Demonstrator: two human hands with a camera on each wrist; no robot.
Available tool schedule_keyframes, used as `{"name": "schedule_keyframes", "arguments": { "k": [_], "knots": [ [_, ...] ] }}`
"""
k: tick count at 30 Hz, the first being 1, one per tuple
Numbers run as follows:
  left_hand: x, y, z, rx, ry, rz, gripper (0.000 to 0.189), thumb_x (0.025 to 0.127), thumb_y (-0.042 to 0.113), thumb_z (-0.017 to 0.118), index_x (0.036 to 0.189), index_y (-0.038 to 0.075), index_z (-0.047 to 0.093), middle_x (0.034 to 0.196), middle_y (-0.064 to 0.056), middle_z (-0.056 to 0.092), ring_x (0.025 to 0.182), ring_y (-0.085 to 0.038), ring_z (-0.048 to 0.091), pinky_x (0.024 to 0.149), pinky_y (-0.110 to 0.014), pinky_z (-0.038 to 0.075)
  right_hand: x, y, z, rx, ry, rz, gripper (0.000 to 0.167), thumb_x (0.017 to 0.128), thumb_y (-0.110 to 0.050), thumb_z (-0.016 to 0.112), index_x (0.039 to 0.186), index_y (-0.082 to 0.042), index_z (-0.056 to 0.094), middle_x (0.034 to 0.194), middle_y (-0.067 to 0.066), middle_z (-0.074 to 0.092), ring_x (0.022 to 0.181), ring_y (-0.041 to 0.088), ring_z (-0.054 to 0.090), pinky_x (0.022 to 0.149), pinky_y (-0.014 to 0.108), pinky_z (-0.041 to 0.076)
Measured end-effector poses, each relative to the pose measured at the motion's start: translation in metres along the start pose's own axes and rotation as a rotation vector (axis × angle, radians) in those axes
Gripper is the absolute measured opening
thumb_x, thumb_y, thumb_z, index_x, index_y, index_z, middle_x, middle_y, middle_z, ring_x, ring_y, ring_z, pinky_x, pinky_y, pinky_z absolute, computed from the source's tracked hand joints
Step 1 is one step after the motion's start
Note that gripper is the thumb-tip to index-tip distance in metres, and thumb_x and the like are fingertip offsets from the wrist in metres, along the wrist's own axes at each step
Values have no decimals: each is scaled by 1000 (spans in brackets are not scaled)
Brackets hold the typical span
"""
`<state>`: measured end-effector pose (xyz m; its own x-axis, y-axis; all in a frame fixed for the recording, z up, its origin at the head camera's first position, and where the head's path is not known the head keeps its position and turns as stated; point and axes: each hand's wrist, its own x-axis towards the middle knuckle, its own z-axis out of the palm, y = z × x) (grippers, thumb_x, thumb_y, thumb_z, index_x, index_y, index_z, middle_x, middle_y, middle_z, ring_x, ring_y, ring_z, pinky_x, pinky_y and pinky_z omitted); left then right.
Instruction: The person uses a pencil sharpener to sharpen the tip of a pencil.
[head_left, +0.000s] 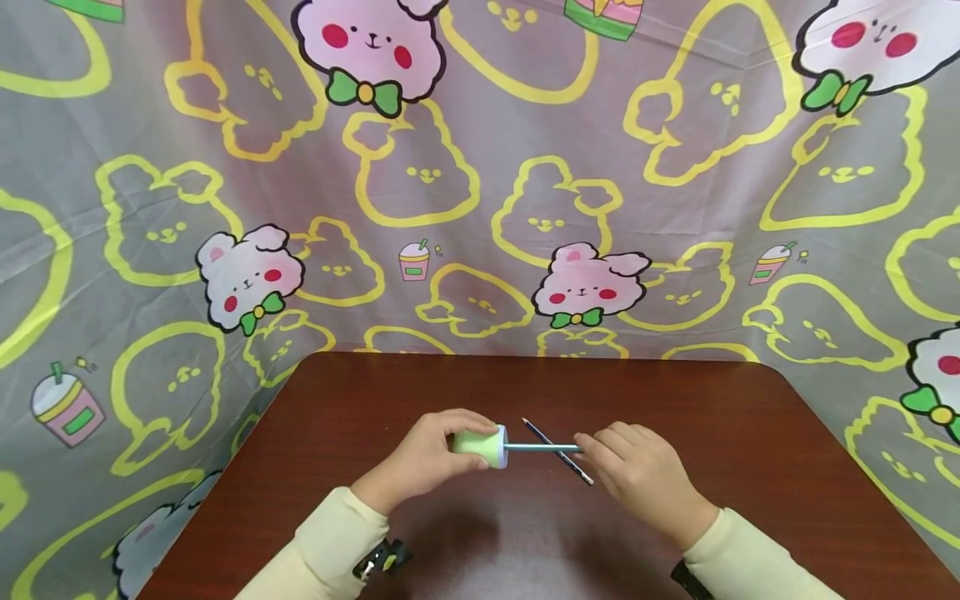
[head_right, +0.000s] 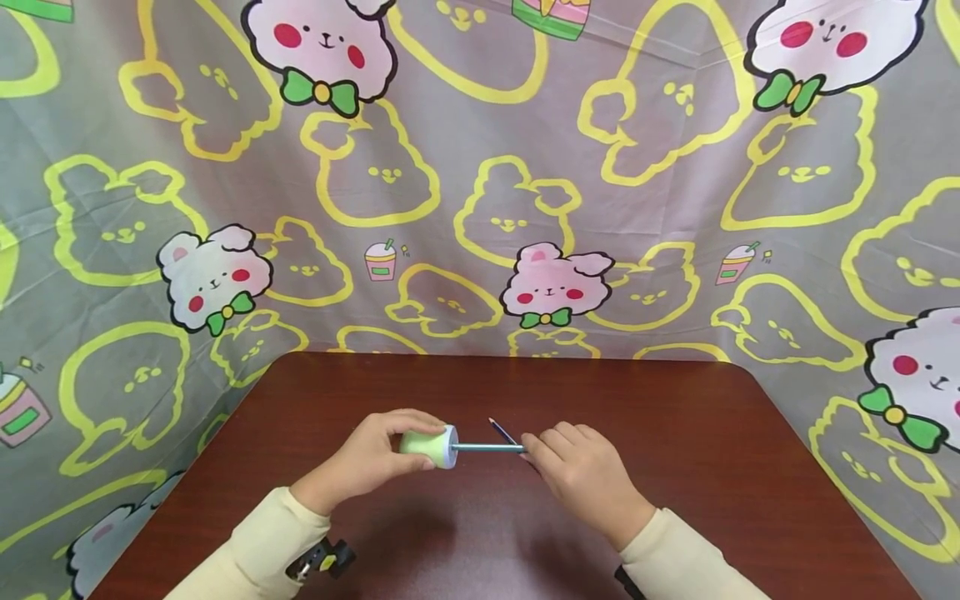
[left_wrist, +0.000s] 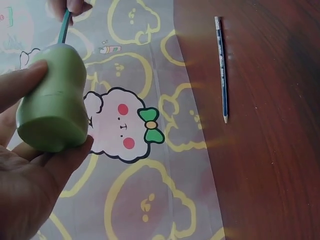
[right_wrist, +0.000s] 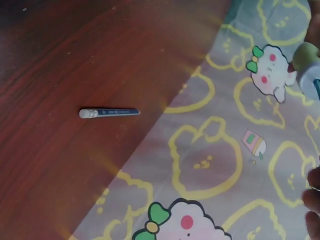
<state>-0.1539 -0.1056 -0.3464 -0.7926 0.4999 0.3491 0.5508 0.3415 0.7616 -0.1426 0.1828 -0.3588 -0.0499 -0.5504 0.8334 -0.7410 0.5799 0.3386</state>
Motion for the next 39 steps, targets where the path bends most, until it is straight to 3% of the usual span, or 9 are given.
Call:
{"name": "schedule_keyframes", "arguments": {
  "k": [4, 8, 11, 14, 16, 19, 23, 29, 39],
  "knots": [
    [0, 1, -1, -23, -28, -29, 34, 75, 3, 79, 109, 1, 72, 109, -9, 70, 102, -22, 63, 79, -25, 50, -1, -2, 4, 20, 22, -37, 30, 101, -14, 46, 81, -4, 66, 63, -3, 50, 53, 12, 42, 46, 21, 33],
    [0, 2, 0, -13, -32, -16, 34, 74, -1, 79, 107, 0, 73, 108, -9, 70, 102, -23, 63, 81, -25, 50, -4, -6, 3, 120, -114, 77, 28, 100, -18, 50, 80, -8, 66, 61, -7, 49, 53, 6, 40, 45, 18, 33],
    [-1, 2, 3, 40, -33, 21, 33, 73, -4, 78, 106, 0, 73, 109, -9, 70, 103, -24, 63, 82, -24, 49, -3, -6, -3, 424, -406, 365, 19, 96, -19, 60, 80, -12, 68, 63, -13, 50, 56, -1, 40, 48, 17, 35],
    [-2, 2, 6, 127, -37, 95, 34, 72, -4, 79, 105, 1, 74, 111, -9, 69, 105, -24, 63, 83, -25, 50, -1, 0, -8, 921, -681, 828, 15, 91, -13, 64, 80, -3, 68, 60, -11, 46, 54, 0, 37, 47, 20, 30],
    [-3, 3, 8, 169, -35, 135, 34, 72, -3, 79, 105, 1, 74, 111, -8, 69, 105, -24, 63, 83, -25, 50, 0, 5, -11, 1165, -778, 1097, 23, 94, -12, 59, 82, 7, 66, 57, -8, 42, 51, 3, 35, 46, 20, 27],
    [-3, 3, 8, 191, -22, 178, 34, 71, -3, 80, 105, 2, 74, 111, -7, 69, 104, -23, 63, 82, -26, 51, 2, 12, -12, 1354, -826, 1238, 28, 95, -10, 54, 90, 17, 61, 56, -4, 43, 49, 6, 38, 45, 20, 28],
    [-2, 0, 9, 145, -3, 146, 34, 72, -2, 80, 106, 1, 74, 111, -7, 69, 104, -23, 63, 83, -25, 51, 7, 14, -13, 1239, -842, 1195, 27, 97, -17, 54, 95, 8, 65, 63, 0, 54, 56, 11, 49, 49, 24, 41],
    [-1, -4, 9, 74, 16, 71, 35, 74, -1, 79, 108, 1, 73, 111, -7, 69, 103, -23, 63, 82, -25, 52, 10, 6, -15, 717, -747, 992, 36, 95, -34, 61, 120, -8, 65, 110, 7, 67, 100, 26, 62, 77, 42, 53],
    [-1, 0, 6, -4, 31, -4, 35, 74, 2, 80, 108, 2, 73, 111, -7, 69, 105, -24, 63, 83, -25, 50, -5, 0, -6, 65, -167, 215, 43, 99, -42, 50, 114, -6, 69, 100, 5, 67, 90, 23, 63, 74, 40, 51]
  ]
}}
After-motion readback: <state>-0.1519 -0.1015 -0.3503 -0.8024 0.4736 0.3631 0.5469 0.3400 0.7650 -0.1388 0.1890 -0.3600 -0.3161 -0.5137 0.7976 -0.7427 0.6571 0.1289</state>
